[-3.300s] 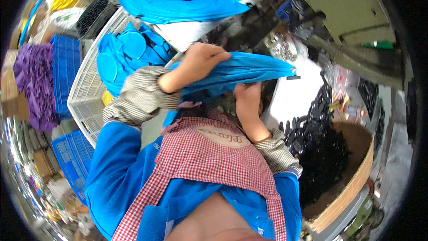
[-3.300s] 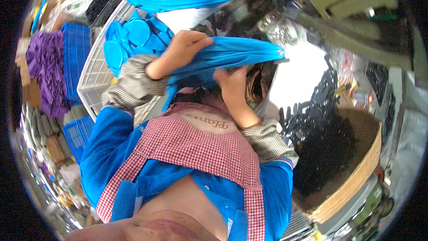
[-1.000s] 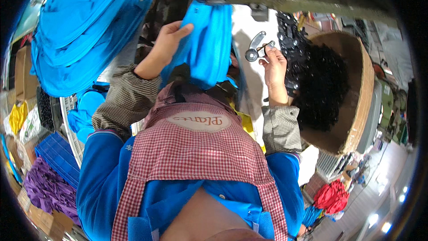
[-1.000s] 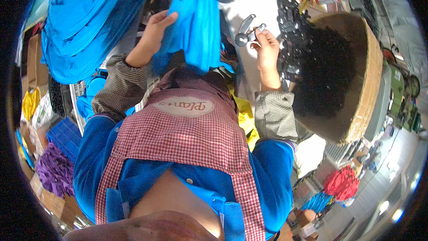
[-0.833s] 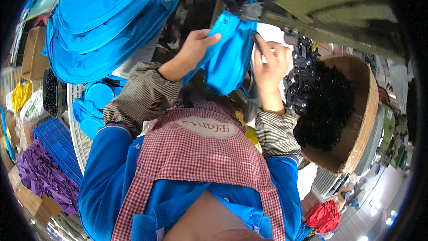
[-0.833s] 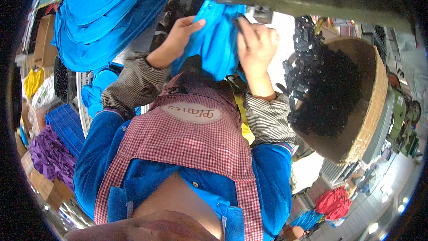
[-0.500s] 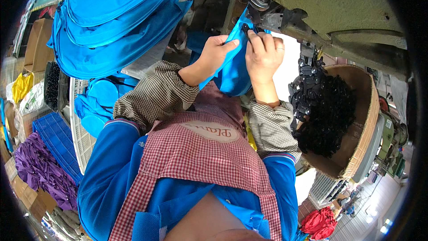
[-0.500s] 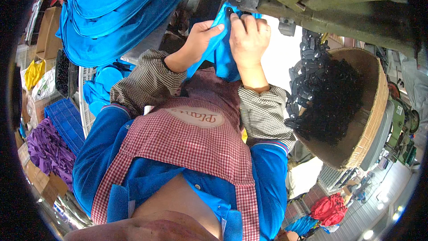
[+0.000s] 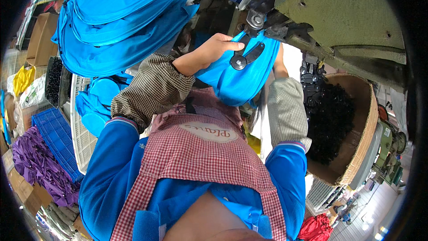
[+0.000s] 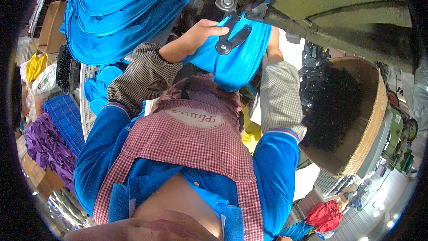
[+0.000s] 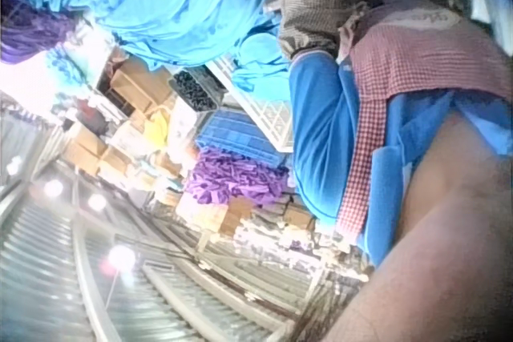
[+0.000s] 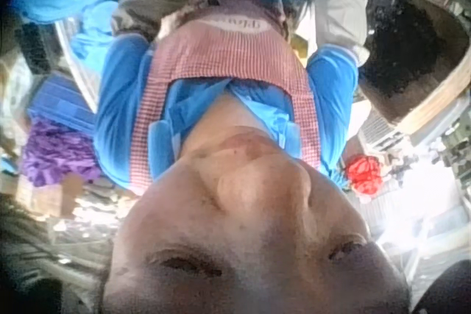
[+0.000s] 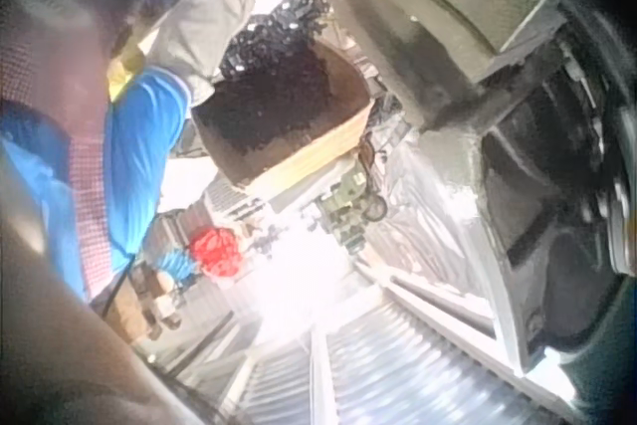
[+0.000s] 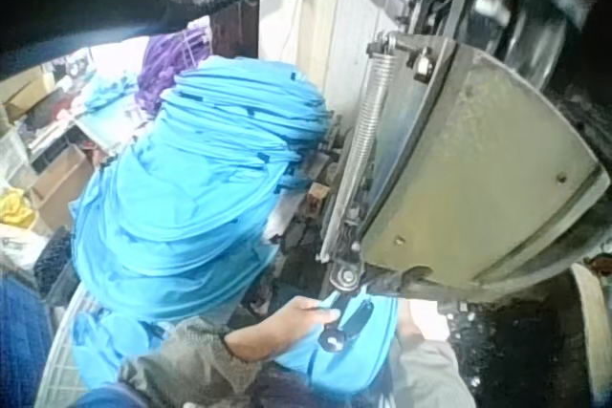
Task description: The person repeatedly sews black plastic clips onto the edges of blue fabric bags using a sewing machine. They handle each bag one at a time, aligning the clip under the needle, sewing it in place, and then stacking the finished bag on a pile to the left.
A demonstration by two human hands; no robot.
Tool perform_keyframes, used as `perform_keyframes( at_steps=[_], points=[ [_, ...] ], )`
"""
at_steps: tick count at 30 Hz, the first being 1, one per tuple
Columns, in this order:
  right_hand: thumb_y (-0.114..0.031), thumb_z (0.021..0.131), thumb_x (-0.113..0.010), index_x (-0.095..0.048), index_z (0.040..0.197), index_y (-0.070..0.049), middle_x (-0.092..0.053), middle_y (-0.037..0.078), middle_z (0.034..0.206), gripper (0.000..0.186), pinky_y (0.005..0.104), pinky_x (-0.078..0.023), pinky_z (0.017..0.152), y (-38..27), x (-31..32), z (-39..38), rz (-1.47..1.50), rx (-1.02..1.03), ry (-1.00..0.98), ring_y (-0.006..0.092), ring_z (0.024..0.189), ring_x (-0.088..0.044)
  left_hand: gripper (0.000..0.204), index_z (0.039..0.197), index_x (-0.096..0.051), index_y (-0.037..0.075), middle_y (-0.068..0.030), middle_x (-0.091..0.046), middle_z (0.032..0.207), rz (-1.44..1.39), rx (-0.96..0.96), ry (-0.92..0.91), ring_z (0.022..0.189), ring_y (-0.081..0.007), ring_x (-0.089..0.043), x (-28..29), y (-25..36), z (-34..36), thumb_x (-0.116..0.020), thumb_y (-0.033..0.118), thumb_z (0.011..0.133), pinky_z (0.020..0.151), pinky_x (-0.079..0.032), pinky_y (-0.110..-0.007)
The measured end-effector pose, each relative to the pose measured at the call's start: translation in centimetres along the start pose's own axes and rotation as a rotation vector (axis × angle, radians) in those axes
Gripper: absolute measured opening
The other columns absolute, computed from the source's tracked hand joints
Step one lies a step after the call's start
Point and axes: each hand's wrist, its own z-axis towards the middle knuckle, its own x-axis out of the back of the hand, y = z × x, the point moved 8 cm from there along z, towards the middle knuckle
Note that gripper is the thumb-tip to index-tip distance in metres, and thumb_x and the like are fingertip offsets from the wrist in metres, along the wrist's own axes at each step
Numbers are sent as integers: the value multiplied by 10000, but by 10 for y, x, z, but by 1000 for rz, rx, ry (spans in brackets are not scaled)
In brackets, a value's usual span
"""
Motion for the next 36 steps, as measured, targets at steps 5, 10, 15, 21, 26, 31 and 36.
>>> perform_keyframes(
  at_steps=[5,10,15,21,26,31,36],
  points=[
    [-194,797,-586,-631,851,-17,-639,100,779,191,319,-463,688,19,-34,3,167,-199,-185,208,716,-594,261,992,-612,-17,-79,-626,913,108,-80,-137,770,-154,-595,-17,13,-11,-614,145,787,725,-480,-278],
    [-180,772,-621,-647,813,-38,-640,76,733,150,300,-466,671,76,-59,-3,748,-429,5,198,684,-591,254,906,-594,-2,-19,-572,779,346,-44,-370,689,-113,-515,-38,-42,-59,-627,212,773,692,-431,-246],
    [-109,690,-709,-649,744,-41,-612,76,618,106,307,-426,505,28,-23,6,-332,-192,207,154,522,-542,400,1010,-556,-41,-116,-628,855,541,-360,-17,794,-141,-582,-25,-55,-81,-622,290,795,724,-449,-272],
    [-93,775,-657,-626,784,-8,-615,60,726,90,198,-404,522,-103,-7,-5,1231,-570,46,100,584,-525,289,1016,-572,-26,-37,-617,883,505,-160,123,786,-89,-546,11,-60,-87,-647,132,786,718,-451,-258],
    [-188,799,-647,-611,922,1,-618,50,793,228,202,-412,582,-105,7,-5,777,-526,0,83,612,-525,269,981,-588,-43,-34,-624,879,267,-195,183,781,-89,-565,10,-37,-81,-632,164,815,715,-467,-255],
    [-176,830,-612,-494,1138,32,-552,68,1066,390,254,-405,827,-117,-36,-80,1003,-228,0,128,948,-504,297,995,-588,-44,-52,-628,894,162,-211,193,783,-100,-578,16,-11,-65,-611,203,831,716,-472,-256],
    [-191,807,-645,-512,1125,15,-601,59,1003,401,267,-452,802,-130,-36,-80,990,-443,-237,113,882,-549,421,1007,-587,-50,-96,-635,916,161,-137,308,783,-149,-608,37,10,-49,-716,238,728,729,-491,-270]
  ],
)
